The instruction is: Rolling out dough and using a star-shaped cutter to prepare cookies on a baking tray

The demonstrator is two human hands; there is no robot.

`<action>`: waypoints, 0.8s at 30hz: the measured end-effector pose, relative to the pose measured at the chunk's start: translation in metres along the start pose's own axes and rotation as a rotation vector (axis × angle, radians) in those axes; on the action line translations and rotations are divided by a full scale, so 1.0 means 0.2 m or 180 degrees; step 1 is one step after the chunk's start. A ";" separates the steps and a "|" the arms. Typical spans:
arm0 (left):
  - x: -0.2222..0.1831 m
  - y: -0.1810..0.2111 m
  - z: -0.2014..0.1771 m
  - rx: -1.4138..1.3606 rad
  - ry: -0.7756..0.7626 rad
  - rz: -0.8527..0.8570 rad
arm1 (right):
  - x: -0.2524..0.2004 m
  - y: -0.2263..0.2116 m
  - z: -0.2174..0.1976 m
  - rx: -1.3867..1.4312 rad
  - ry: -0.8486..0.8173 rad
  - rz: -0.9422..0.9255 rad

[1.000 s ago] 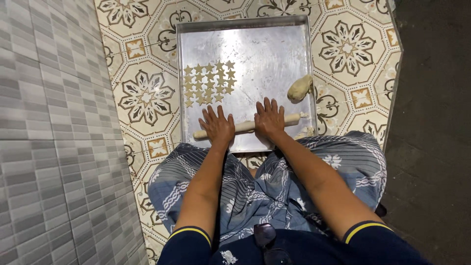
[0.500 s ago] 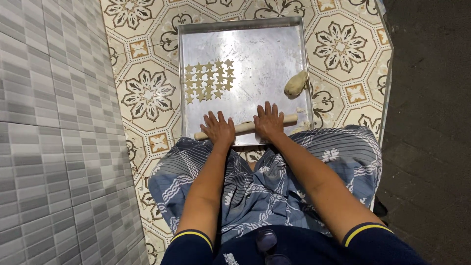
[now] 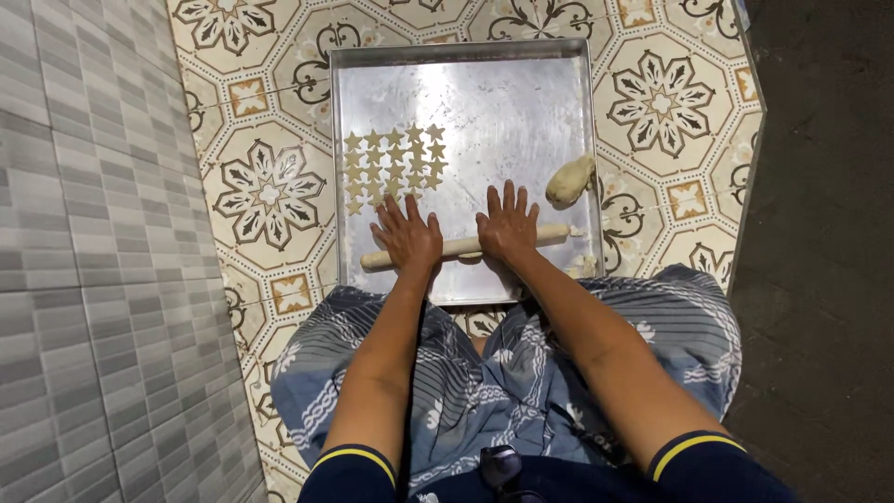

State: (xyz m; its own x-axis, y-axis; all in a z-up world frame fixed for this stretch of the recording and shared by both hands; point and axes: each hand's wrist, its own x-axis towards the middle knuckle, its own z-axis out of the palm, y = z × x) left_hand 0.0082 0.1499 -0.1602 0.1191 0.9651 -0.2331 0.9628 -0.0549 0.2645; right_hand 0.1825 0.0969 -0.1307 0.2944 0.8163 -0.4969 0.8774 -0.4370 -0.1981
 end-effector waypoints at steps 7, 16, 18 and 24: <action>0.14 0.01 0.04 -0.0162 0.0187 0.0123 | 0.10 -0.05 -0.08 0.0062 0.0037 0.0021; 0.02 -0.01 0.06 -0.0100 0.0483 0.0263 | -0.02 -0.03 -0.07 0.0079 0.0151 -0.0045; -0.07 -0.02 0.03 -0.0117 0.0387 0.0261 | -0.07 -0.01 -0.03 0.0105 0.0158 -0.0134; -0.23 -0.06 0.12 0.0187 -0.0189 -0.0007 | -0.24 0.05 0.10 0.0051 0.0204 -0.0232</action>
